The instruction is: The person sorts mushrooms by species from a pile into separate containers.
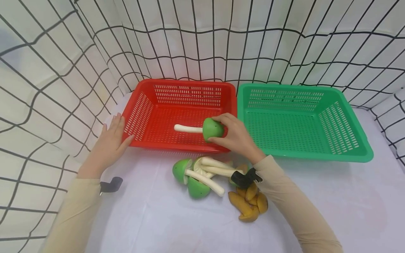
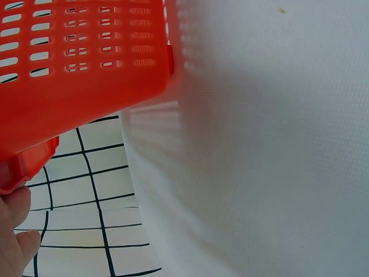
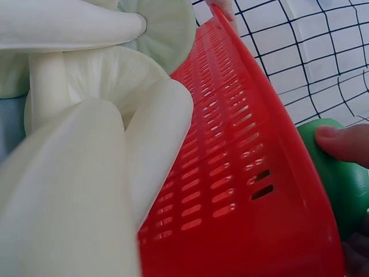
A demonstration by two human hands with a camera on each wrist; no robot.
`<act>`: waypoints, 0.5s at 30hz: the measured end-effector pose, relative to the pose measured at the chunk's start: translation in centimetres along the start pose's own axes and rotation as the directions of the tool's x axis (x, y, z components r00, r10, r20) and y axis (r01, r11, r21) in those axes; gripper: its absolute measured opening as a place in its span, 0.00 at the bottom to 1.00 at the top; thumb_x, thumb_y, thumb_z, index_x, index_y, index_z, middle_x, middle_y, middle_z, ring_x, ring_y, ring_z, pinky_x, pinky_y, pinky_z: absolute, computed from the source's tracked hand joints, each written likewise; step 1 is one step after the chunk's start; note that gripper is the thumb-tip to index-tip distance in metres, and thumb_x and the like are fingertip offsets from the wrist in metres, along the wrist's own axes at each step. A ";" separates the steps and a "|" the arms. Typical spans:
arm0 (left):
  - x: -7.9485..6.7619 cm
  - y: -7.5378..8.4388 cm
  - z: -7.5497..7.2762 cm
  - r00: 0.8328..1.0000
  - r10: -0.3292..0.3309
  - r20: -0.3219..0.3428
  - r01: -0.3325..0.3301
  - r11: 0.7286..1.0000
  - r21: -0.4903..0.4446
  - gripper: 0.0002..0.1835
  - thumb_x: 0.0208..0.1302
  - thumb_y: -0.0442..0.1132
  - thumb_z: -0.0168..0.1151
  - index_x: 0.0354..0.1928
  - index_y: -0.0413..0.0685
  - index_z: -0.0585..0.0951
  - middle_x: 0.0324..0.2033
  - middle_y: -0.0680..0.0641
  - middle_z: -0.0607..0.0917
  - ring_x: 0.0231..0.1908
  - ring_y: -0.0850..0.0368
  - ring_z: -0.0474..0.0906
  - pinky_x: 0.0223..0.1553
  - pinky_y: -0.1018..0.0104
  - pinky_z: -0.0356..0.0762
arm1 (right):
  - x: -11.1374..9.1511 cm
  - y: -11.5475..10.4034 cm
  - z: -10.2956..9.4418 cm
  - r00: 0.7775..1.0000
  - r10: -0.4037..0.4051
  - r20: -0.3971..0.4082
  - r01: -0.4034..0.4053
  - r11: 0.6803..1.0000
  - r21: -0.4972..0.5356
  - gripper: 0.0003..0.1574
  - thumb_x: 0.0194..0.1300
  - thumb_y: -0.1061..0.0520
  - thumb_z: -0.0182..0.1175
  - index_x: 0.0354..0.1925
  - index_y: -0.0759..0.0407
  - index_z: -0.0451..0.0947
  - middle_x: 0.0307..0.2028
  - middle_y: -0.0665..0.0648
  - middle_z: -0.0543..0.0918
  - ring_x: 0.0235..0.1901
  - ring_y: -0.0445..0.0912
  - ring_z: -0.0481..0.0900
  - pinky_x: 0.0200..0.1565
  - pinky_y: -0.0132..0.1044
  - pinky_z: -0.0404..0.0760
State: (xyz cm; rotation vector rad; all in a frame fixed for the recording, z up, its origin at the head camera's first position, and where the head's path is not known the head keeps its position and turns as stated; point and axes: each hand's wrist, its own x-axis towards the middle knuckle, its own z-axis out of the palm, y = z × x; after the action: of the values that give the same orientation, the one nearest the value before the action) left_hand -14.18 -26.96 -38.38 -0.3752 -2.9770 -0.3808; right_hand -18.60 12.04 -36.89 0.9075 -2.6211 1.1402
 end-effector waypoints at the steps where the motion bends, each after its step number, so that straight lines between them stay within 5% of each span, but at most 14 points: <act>1: 0.0 0.0 0.0 1.000 0.000 0.000 0.000 1.000 -0.002 0.40 0.72 0.52 0.42 0.69 0.25 0.46 0.70 0.29 0.46 0.71 0.37 0.38 0.65 0.37 0.35 | 0.1 0.0 0.1 1.000 0.002 0.004 -0.002 1.000 0.000 0.39 0.45 0.54 0.76 0.55 0.62 0.75 0.50 0.59 0.78 0.45 0.50 0.76 0.39 0.45 0.79; 15: -0.1 0.1 -0.1 1.000 -0.004 0.002 0.004 1.000 -0.015 0.40 0.72 0.52 0.42 0.69 0.25 0.46 0.70 0.29 0.45 0.70 0.37 0.38 0.65 0.37 0.35 | 0.6 0.3 1.0 1.000 0.031 0.001 -0.031 0.999 -0.033 0.37 0.45 0.53 0.76 0.52 0.65 0.76 0.48 0.60 0.79 0.44 0.52 0.77 0.41 0.47 0.78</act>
State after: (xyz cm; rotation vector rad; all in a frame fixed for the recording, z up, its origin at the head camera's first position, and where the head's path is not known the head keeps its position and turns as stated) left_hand -14.08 -26.90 -38.26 -0.3707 -2.9785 -0.4035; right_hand -19.12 11.23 -37.62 0.8641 -2.6560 1.1006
